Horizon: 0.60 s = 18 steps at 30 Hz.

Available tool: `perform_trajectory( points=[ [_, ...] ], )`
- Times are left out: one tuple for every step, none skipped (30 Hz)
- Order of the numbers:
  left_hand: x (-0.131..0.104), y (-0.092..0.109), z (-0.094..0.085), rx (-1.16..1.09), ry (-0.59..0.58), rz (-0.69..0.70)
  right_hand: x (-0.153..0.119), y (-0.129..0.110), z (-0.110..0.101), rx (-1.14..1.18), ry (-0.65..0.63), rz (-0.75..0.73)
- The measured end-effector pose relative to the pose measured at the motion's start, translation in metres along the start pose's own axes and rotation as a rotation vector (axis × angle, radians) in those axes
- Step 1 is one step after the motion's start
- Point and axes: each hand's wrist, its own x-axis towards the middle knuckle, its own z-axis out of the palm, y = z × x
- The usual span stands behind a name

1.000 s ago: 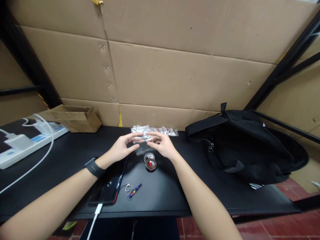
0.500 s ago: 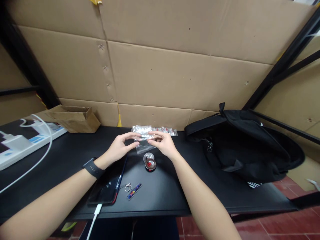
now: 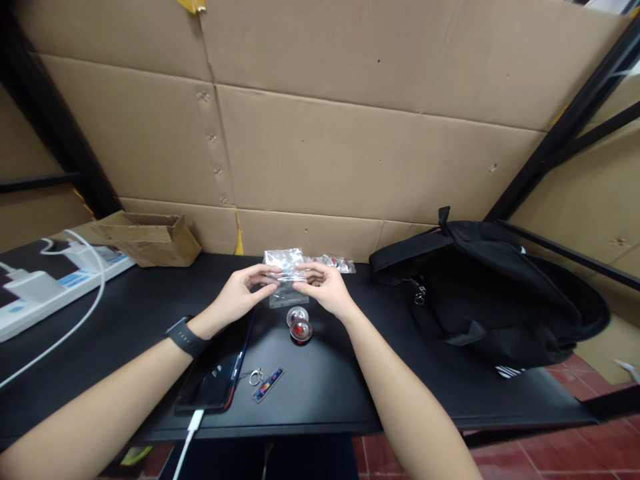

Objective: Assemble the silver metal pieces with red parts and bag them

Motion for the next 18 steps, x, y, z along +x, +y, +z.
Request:
perform_trajectory(
  points=[
    [-0.0004, 0.0007, 0.0002, 0.012, 0.004, -0.005, 0.0001, 0.0003, -0.0001, 0.001, 0.003, -0.004],
    [-0.0008, 0.0014, 0.0002, 0.028, 0.008, -0.010, 0.0004, 0.0009, -0.0001, 0.005, 0.010, -0.008],
    [-0.0011, 0.0019, 0.0001, 0.041, 0.012, -0.015, 0.0006, 0.0019, -0.0001, 0.011, 0.017, -0.010],
    [-0.0014, 0.0022, -0.0001, 0.049, 0.017, -0.021, 0.0009, 0.0030, 0.0001, 0.019, 0.025, -0.012],
    [-0.0015, 0.0021, -0.0003, 0.053, 0.021, -0.029, 0.0011, 0.0042, 0.0004, 0.028, 0.032, -0.015],
    [-0.0016, 0.0017, -0.0004, 0.054, 0.023, -0.036, 0.0013, 0.0052, 0.0009, 0.038, 0.036, -0.020],
    [-0.0016, 0.0011, -0.0004, 0.054, 0.025, -0.039, 0.0014, 0.0061, 0.0016, 0.049, 0.038, -0.026],
    [-0.0015, 0.0004, -0.0003, 0.053, 0.028, -0.036, 0.0015, 0.0068, 0.0023, 0.062, 0.041, -0.035],
    [-0.0014, -0.0002, -0.0002, 0.053, 0.031, -0.030, 0.0015, 0.0072, 0.0029, 0.070, 0.044, -0.044],
    [-0.0013, -0.0007, 0.0000, 0.053, 0.032, -0.019, 0.0014, 0.0073, 0.0035, 0.069, 0.047, -0.050],
    [-0.0013, -0.0010, 0.0002, 0.054, 0.031, -0.007, 0.0012, 0.0073, 0.0039, 0.058, 0.050, -0.052],
    [-0.0012, -0.0010, 0.0003, 0.056, 0.028, 0.005, 0.0011, 0.0070, 0.0042, 0.040, 0.051, -0.048],
    [-0.0012, -0.0007, 0.0003, 0.060, 0.022, 0.018, 0.0010, 0.0066, 0.0043, 0.016, 0.050, -0.042],
    [-0.0012, -0.0003, 0.0002, 0.068, 0.013, 0.030, 0.0008, 0.0061, 0.0044, -0.008, 0.045, -0.036],
    [-0.0012, 0.0002, 0.0000, 0.080, 0.006, 0.043, 0.0007, 0.0054, 0.0044, -0.031, 0.033, -0.035],
    [-0.0011, 0.0007, -0.0002, 0.096, 0.000, 0.055, 0.0006, 0.0048, 0.0045, -0.052, 0.014, -0.044],
    [-0.0011, 0.0011, -0.0005, 0.114, -0.004, 0.066, 0.0005, 0.0041, 0.0046, -0.073, -0.011, -0.062],
    [-0.0010, 0.0014, -0.0008, 0.133, -0.008, 0.076, 0.0003, 0.0034, 0.0046, -0.094, -0.038, -0.084]
  ],
)
